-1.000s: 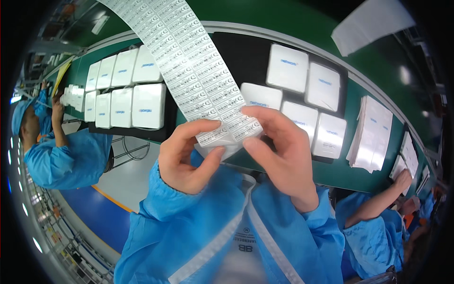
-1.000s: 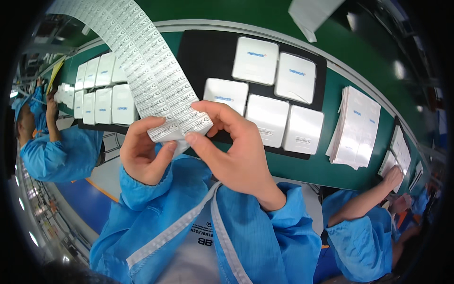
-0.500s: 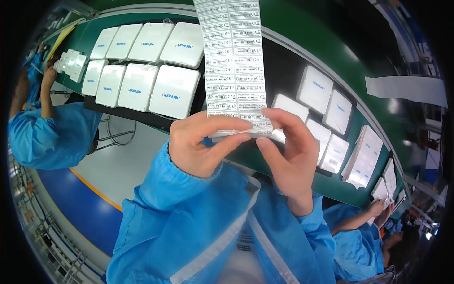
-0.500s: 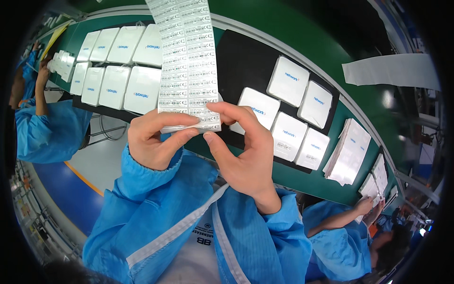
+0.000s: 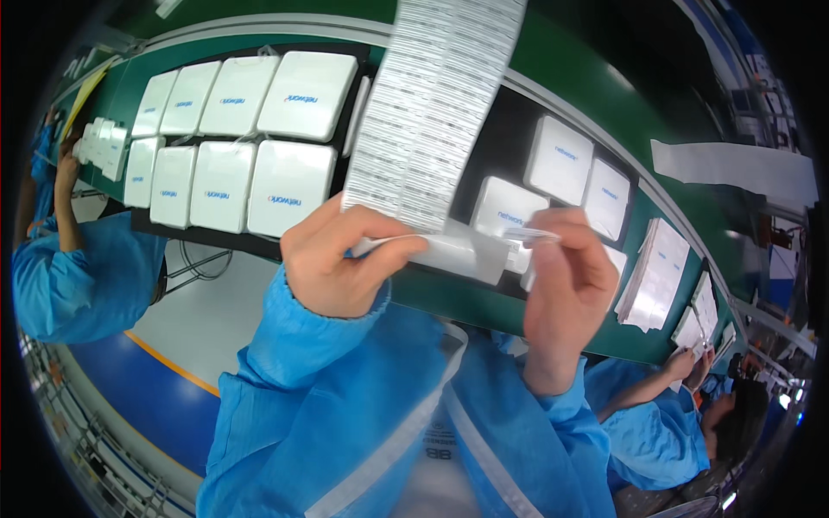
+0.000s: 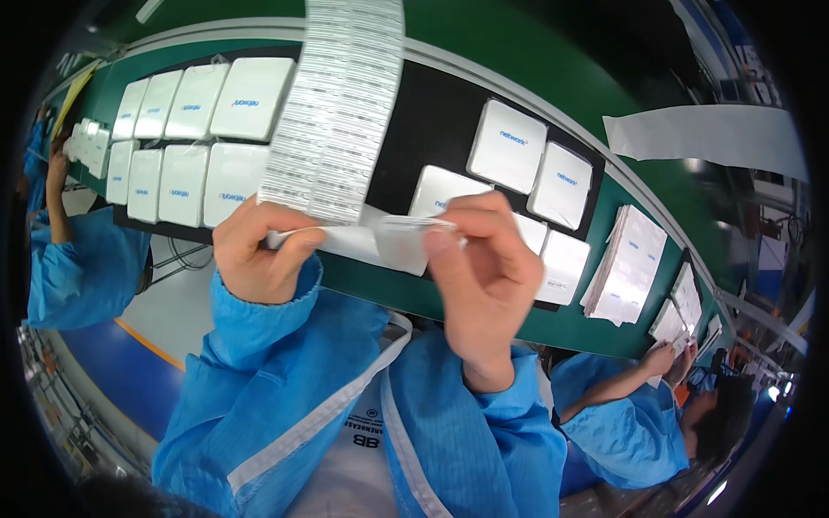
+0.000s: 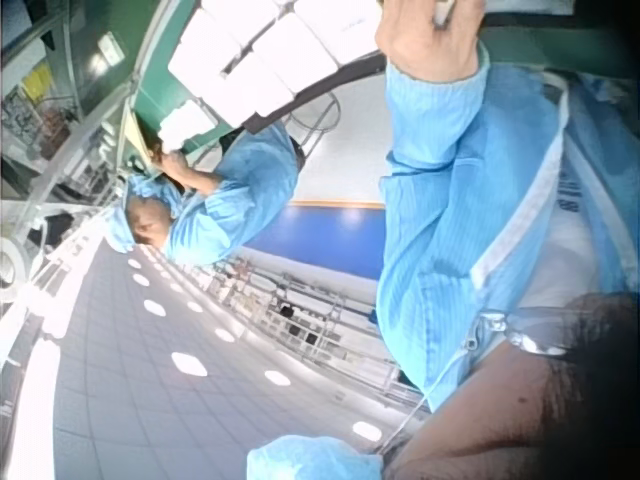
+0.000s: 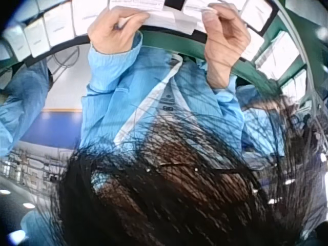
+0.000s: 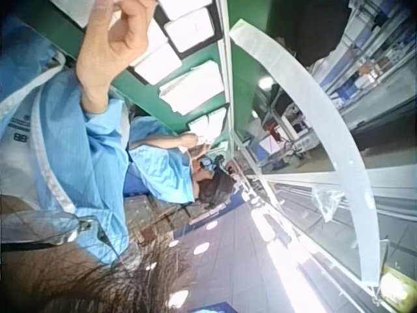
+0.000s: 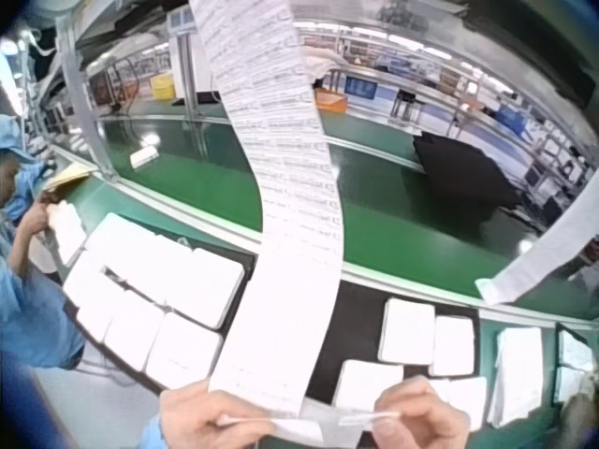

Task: The person peels small technical labels by hand and applies them to the back of white electronic devices on an assembly line.

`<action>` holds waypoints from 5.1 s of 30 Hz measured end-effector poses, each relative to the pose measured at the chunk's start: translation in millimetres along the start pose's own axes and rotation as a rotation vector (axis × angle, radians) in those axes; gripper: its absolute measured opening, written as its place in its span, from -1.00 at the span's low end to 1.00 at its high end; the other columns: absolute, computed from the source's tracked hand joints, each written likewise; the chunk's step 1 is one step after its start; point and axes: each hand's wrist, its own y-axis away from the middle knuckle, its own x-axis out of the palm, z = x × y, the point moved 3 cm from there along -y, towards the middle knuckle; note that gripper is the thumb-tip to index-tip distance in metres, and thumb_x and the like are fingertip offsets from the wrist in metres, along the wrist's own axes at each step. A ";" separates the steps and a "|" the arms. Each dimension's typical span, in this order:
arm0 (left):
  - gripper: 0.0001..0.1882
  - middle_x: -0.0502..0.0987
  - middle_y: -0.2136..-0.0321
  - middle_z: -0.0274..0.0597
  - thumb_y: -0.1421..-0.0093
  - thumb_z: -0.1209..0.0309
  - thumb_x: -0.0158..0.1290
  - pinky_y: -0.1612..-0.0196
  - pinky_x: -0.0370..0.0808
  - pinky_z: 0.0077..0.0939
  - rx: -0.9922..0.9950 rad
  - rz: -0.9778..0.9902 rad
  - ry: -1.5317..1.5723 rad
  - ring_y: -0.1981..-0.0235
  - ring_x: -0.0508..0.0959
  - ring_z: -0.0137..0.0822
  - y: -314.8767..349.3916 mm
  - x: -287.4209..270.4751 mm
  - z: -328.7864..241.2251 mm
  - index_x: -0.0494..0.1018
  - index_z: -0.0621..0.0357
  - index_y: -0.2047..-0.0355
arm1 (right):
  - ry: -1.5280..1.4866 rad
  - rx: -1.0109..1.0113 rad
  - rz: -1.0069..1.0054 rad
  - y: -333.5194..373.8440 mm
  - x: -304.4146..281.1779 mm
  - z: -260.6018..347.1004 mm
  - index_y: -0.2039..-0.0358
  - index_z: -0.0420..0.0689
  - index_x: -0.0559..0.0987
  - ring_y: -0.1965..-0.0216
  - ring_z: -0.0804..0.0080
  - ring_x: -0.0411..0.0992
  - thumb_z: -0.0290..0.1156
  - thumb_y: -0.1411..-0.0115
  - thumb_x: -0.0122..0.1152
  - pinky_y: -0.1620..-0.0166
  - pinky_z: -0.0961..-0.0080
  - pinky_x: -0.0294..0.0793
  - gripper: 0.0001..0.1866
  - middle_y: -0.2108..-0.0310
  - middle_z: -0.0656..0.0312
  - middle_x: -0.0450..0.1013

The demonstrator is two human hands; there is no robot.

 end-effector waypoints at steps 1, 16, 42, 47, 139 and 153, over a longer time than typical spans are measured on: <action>-0.84 0.65 0.41 -0.06 -0.02 0.52 0.39 0.34 0.56 -0.47 0.007 -0.058 -0.029 0.40 0.67 -0.23 -1.2 -2.3 5.4 0.64 0.24 0.39 | 0.033 -0.018 -0.096 -0.1 -11.6 2.8 0.27 -0.35 0.57 0.29 0.60 0.36 -0.69 -0.25 0.19 0.20 0.69 0.33 -0.95 0.25 0.21 0.42; -0.83 0.62 0.25 0.08 -0.12 0.47 0.34 0.23 0.61 -0.37 0.009 0.085 -0.113 0.26 0.68 -0.09 0.7 12.6 30.8 0.59 0.25 0.32 | 0.834 0.124 -0.495 -26.7 -73.6 -42.6 0.43 -0.27 0.63 0.27 0.40 0.34 -0.40 -0.17 0.39 0.14 0.46 0.30 -0.82 0.39 0.21 0.49; -0.76 0.62 0.35 0.04 -0.27 0.31 0.23 0.28 0.51 -0.43 -0.021 0.037 -0.049 0.35 0.64 -0.14 -5.9 23.9 41.6 0.56 0.29 0.36 | 0.878 0.231 -0.428 -49.5 -66.7 -55.1 0.41 -0.29 0.67 0.18 0.23 0.31 -0.39 -0.16 0.37 0.10 0.31 0.32 -0.81 0.37 0.13 0.49; -0.75 0.62 0.36 0.03 -0.27 0.31 0.23 0.29 0.51 -0.42 -0.029 0.037 -0.066 0.36 0.64 -0.13 -5.8 22.8 41.9 0.56 0.28 0.36 | 0.896 0.226 -0.423 -49.1 -66.0 -55.2 0.40 -0.29 0.66 0.18 0.22 0.32 -0.40 -0.16 0.37 0.10 0.31 0.33 -0.81 0.36 0.13 0.49; 0.02 0.35 -0.11 0.32 0.00 -0.03 0.36 -0.17 0.33 -0.05 0.734 0.888 -0.679 -0.09 0.39 0.14 -21.4 253.0 -59.5 0.20 0.39 -0.29 | 0.905 -0.081 -0.041 -135.8 -206.6 24.0 -0.09 -0.26 0.52 -0.06 0.11 0.50 -0.43 -0.16 0.29 -0.14 0.27 0.44 -0.54 0.00 -0.03 0.53; -0.14 0.48 0.00 0.16 0.09 0.13 0.42 -0.16 0.41 -0.05 0.386 0.734 -0.580 -0.12 0.44 0.16 -329.2 262.1 14.7 0.26 0.16 -0.15 | 0.538 -0.017 -0.505 -58.5 -264.1 -5.0 0.22 -0.30 0.65 0.22 0.55 0.51 -0.43 -0.30 0.28 0.04 0.58 0.46 -0.83 0.28 0.22 0.61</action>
